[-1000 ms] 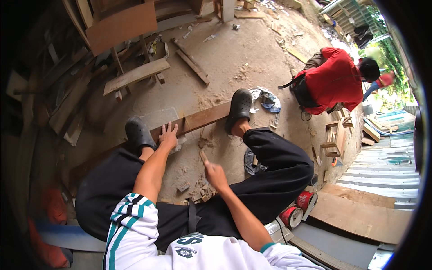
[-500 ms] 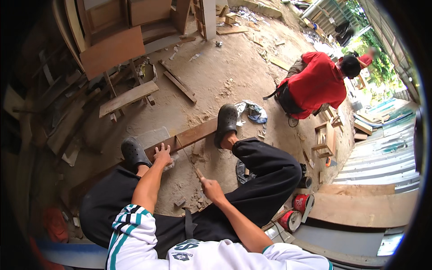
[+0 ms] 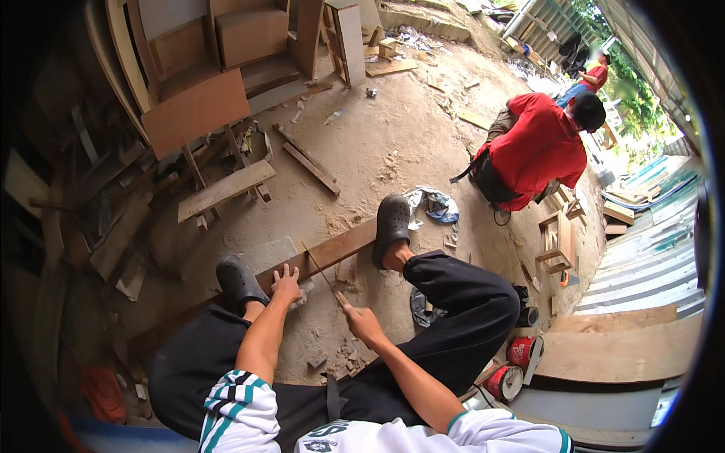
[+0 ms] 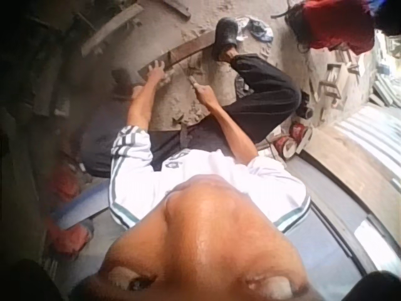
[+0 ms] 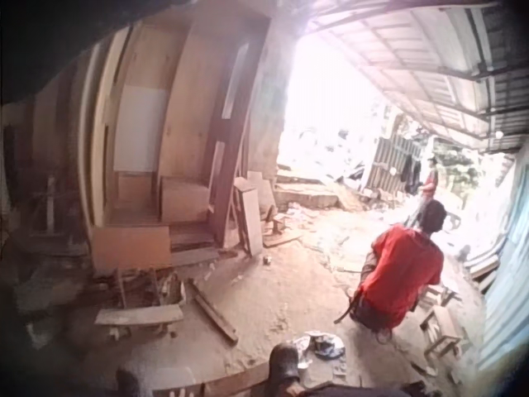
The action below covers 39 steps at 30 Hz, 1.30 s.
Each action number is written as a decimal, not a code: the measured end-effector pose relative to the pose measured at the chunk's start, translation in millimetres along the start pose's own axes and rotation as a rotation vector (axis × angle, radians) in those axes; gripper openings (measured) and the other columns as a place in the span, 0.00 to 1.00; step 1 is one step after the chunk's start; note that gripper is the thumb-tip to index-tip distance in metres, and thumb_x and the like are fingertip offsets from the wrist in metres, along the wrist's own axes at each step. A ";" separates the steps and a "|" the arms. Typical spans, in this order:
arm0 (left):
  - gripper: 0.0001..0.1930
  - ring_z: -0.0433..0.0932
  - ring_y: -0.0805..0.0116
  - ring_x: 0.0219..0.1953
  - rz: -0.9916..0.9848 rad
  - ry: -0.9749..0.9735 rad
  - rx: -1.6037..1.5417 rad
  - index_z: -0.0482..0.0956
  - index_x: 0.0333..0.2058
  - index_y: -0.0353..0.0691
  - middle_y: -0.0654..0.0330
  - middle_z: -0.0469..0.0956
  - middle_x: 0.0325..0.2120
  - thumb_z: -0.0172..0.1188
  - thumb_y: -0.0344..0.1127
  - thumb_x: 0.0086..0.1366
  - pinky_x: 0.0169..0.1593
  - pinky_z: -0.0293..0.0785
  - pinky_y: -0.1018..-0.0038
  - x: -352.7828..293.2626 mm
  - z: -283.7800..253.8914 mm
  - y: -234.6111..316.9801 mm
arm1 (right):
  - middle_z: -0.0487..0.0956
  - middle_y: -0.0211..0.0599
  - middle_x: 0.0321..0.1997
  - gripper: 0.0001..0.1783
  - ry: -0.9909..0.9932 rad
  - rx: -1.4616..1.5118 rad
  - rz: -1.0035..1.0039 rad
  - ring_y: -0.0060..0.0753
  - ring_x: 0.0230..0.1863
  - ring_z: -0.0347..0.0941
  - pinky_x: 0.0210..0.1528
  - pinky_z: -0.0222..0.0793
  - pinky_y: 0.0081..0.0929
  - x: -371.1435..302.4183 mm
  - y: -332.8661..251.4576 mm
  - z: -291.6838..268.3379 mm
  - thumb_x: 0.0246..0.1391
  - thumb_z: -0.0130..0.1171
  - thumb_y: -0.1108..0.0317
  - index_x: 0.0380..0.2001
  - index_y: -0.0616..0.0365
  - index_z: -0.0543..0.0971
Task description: The person sits on the floor and uses a hand saw to cut a wooden plank that is propped on a stone. The person holds the plank with one hand and saws with the other, producing sawdust as the cut progresses.
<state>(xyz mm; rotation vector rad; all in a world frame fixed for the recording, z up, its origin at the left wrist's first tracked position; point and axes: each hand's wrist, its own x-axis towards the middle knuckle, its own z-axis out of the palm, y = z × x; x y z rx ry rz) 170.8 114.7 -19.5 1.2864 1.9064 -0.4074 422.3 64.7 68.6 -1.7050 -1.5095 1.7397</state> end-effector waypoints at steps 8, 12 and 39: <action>0.50 0.36 0.43 0.75 -0.031 -0.015 -0.003 0.41 0.73 0.62 0.63 0.31 0.75 0.65 0.54 0.60 0.65 0.64 0.47 -4.1 -3.9 -17.0 | 0.67 0.31 0.14 0.33 -0.016 -0.137 -0.071 0.25 0.19 0.62 0.25 0.59 0.32 -35.3 -15.9 4.5 0.66 0.44 0.44 0.18 0.62 0.72; 0.49 0.36 0.43 0.75 -0.007 -0.007 -0.016 0.41 0.73 0.62 0.62 0.31 0.75 0.64 0.52 0.61 0.65 0.64 0.47 -8.4 2.4 -3.9 | 0.66 0.31 0.14 0.32 0.025 -0.155 -0.050 0.26 0.19 0.62 0.25 0.59 0.32 -27.7 -3.7 2.7 0.66 0.45 0.46 0.18 0.62 0.72; 0.53 0.35 0.43 0.74 0.046 0.038 -0.059 0.41 0.73 0.65 0.65 0.32 0.75 0.69 0.50 0.55 0.64 0.65 0.45 4.7 12.5 7.0 | 0.66 0.28 0.12 0.30 0.035 -0.060 -0.033 0.23 0.15 0.61 0.21 0.56 0.30 43.3 -16.9 9.4 0.67 0.45 0.49 0.16 0.59 0.69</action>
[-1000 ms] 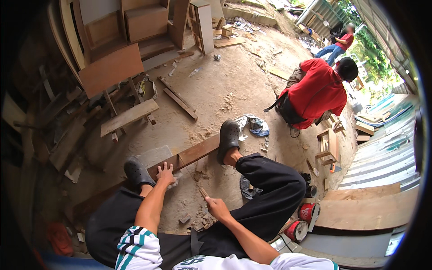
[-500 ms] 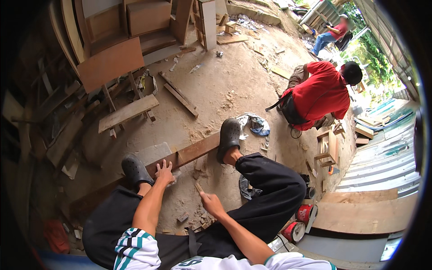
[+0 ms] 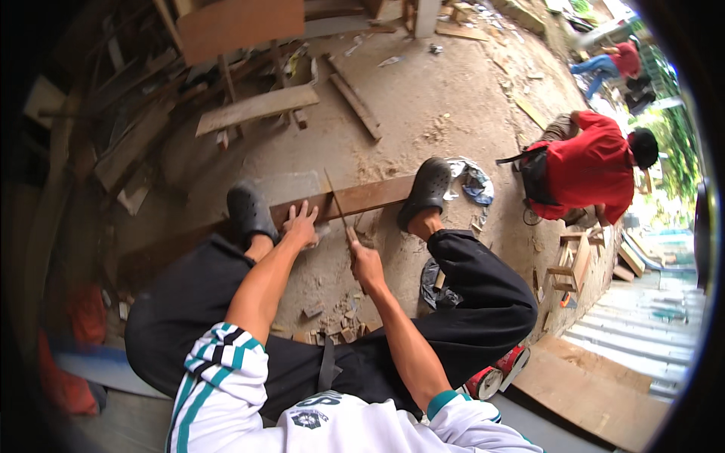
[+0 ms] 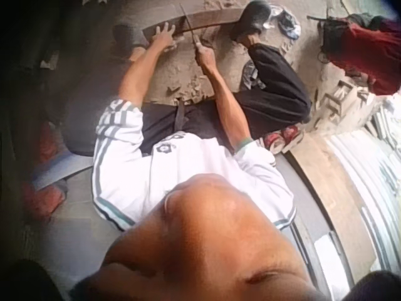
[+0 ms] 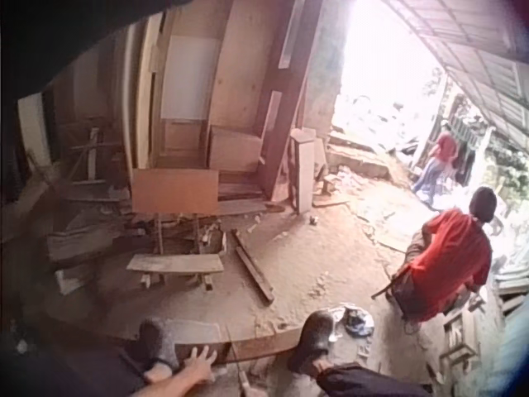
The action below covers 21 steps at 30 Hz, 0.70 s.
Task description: The person sits on the floor and uses a hand saw to cut a wooden plank that is propped on a stone. The person holds the plank with one hand and saws with the other, producing sawdust as the cut progresses.
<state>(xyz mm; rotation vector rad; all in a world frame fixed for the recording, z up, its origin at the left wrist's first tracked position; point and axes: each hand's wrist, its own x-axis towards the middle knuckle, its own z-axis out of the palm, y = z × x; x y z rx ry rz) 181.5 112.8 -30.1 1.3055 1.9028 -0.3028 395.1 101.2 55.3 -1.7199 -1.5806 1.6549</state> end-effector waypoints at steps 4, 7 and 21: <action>0.52 0.35 0.43 0.74 -0.075 -0.056 -0.019 0.41 0.73 0.65 0.65 0.31 0.75 0.67 0.51 0.58 0.64 0.66 0.46 -5.6 -7.5 -16.5 | 0.65 0.28 0.14 0.31 -0.054 0.055 0.027 0.23 0.18 0.60 0.22 0.56 0.32 -70.1 11.4 -1.3 0.67 0.47 0.49 0.16 0.62 0.69; 0.51 0.35 0.43 0.74 -0.086 -0.059 -0.053 0.41 0.73 0.65 0.65 0.30 0.75 0.66 0.51 0.58 0.64 0.66 0.46 -7.4 -5.6 -10.7 | 0.65 0.28 0.14 0.30 -0.058 0.030 0.090 0.22 0.18 0.61 0.22 0.56 0.30 -103.9 -2.5 -19.1 0.67 0.47 0.50 0.16 0.61 0.69; 0.47 0.37 0.41 0.74 -0.062 0.133 -0.041 0.42 0.73 0.55 0.60 0.35 0.75 0.62 0.52 0.63 0.65 0.59 0.45 -19.6 11.0 4.0 | 0.61 0.21 0.16 0.23 -0.034 0.511 0.239 0.15 0.14 0.54 0.15 0.47 0.16 -132.9 -31.4 -76.2 0.65 0.52 0.47 0.23 0.51 0.68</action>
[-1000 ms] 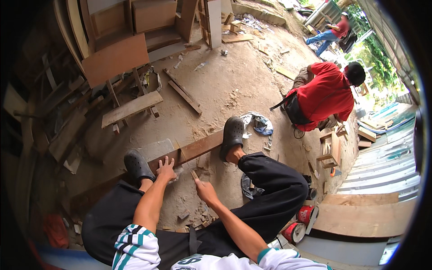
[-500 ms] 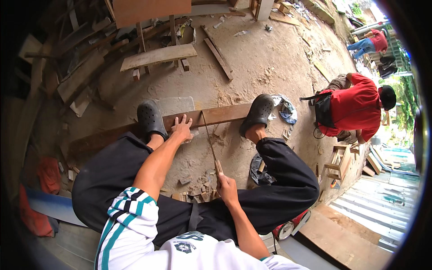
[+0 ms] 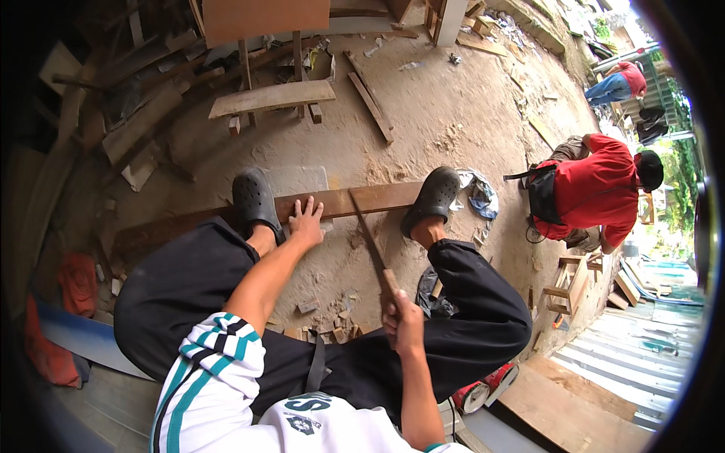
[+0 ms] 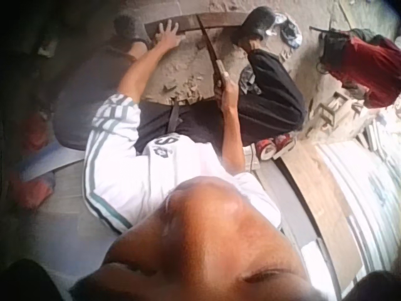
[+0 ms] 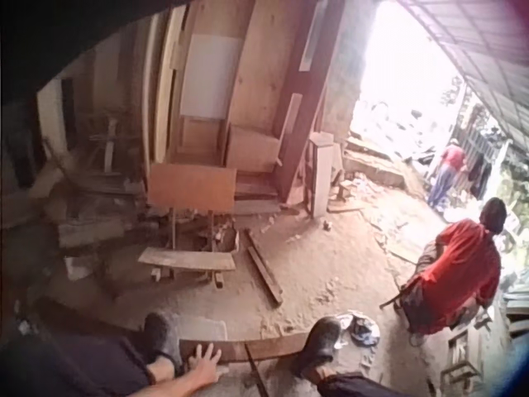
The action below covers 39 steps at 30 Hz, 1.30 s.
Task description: The person sits on the floor and uses a hand saw to cut a wooden plank that is propped on a stone. The person holds the plank with one hand and saws with the other, producing sawdust as the cut progresses.
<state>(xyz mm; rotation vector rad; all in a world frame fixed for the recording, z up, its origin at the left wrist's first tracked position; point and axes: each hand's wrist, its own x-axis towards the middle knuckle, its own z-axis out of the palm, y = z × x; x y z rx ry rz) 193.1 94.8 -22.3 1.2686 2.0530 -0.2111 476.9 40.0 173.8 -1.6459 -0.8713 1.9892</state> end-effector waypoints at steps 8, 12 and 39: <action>0.43 0.44 0.52 0.74 0.796 0.130 0.261 0.44 0.72 0.47 0.53 0.45 0.73 0.58 0.49 0.65 0.74 0.41 0.55 -0.8 50.7 10.6 | 0.63 0.23 0.15 0.23 0.040 -0.090 -0.197 0.15 0.14 0.57 0.16 0.51 0.15 14.5 -34.2 -29.2 0.67 0.50 0.49 0.22 0.53 0.68; 0.42 0.41 0.54 0.75 0.898 0.243 0.324 0.43 0.72 0.46 0.54 0.44 0.73 0.54 0.52 0.67 0.75 0.35 0.56 23.3 37.0 37.6 | 0.63 0.22 0.15 0.24 0.078 -0.071 -0.144 0.14 0.14 0.56 0.16 0.51 0.15 20.4 -27.0 -32.8 0.66 0.52 0.48 0.22 0.53 0.68; 0.44 0.38 0.41 0.74 0.382 0.188 0.195 0.46 0.71 0.41 0.44 0.42 0.73 0.51 0.59 0.66 0.72 0.35 0.44 -0.8 22.9 60.3 | 0.69 0.22 0.19 0.24 0.123 -0.437 -0.232 0.17 0.22 0.62 0.25 0.57 0.24 19.3 -20.7 -7.4 0.59 0.63 0.47 0.25 0.59 0.76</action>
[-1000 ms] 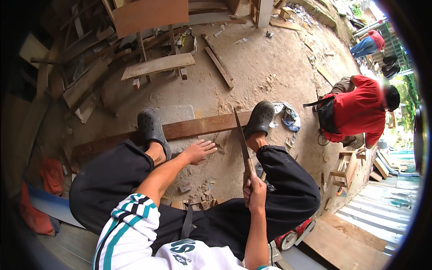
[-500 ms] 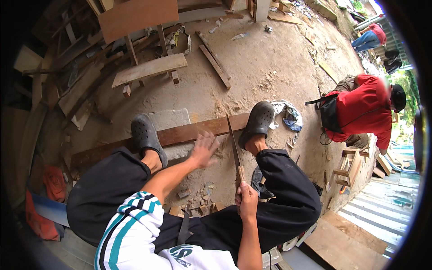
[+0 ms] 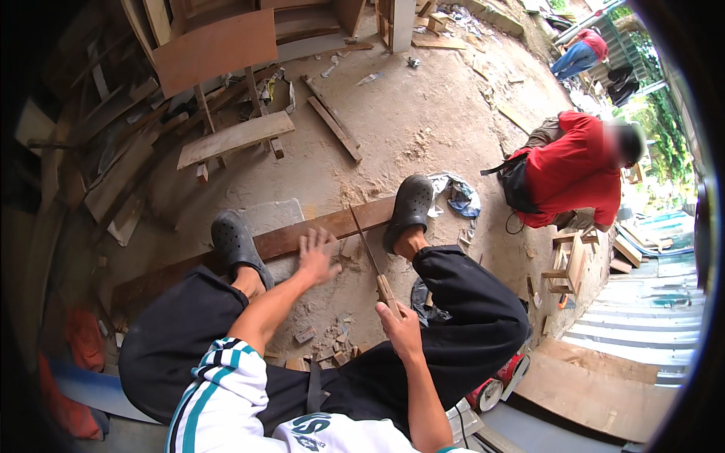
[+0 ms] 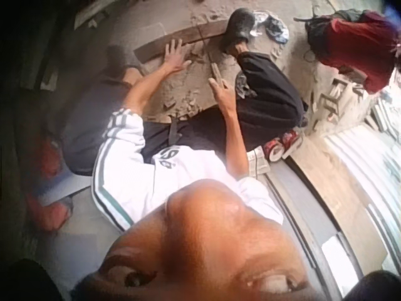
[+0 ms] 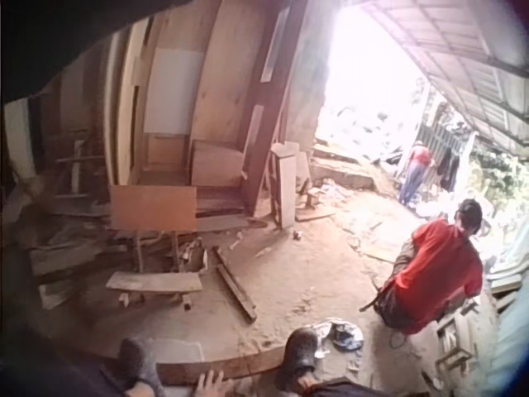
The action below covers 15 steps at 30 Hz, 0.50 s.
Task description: The person sits on the floor and uses a hand saw to cut a wooden plank that is propped on a stone. The person holds the plank with one hand and saws with the other, producing sawdust as the cut progresses.
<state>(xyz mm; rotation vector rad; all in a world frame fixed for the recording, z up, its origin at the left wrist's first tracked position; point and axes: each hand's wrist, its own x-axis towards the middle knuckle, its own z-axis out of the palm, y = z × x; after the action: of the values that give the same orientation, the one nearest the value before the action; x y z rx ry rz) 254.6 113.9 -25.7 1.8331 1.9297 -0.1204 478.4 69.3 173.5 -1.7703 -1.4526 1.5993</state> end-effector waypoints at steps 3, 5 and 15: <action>0.38 0.48 0.46 0.73 0.743 -0.313 -0.103 0.55 0.70 0.48 0.48 0.52 0.71 0.53 0.56 0.66 0.72 0.45 0.47 2.5 30.8 -30.4 | 0.73 0.25 0.22 0.19 -0.042 -0.095 -0.094 0.17 0.26 0.66 0.29 0.62 0.22 -4.4 -16.1 9.4 0.56 0.67 0.53 0.30 0.60 0.79; 0.36 0.52 0.48 0.72 0.595 0.040 -0.008 0.59 0.68 0.51 0.49 0.56 0.70 0.55 0.55 0.65 0.72 0.47 0.50 3.4 30.1 -39.1 | 0.74 0.26 0.23 0.17 -0.028 -0.134 -0.194 0.17 0.27 0.67 0.30 0.64 0.22 -5.7 -13.9 10.3 0.56 0.68 0.56 0.33 0.61 0.80; 0.40 0.47 0.47 0.73 0.569 -0.553 0.089 0.59 0.68 0.53 0.48 0.51 0.71 0.62 0.55 0.60 0.72 0.45 0.49 -4.5 -6.6 -64.4 | 0.72 0.25 0.22 0.14 -0.041 -0.024 -0.260 0.17 0.24 0.68 0.28 0.66 0.20 -3.5 -13.2 40.5 0.65 0.59 0.61 0.36 0.63 0.75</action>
<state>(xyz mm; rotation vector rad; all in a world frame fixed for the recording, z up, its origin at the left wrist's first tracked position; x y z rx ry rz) 190.9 105.7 -34.5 2.0567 1.0107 -0.4713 437.4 57.2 173.5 -1.4955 -1.6503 1.4967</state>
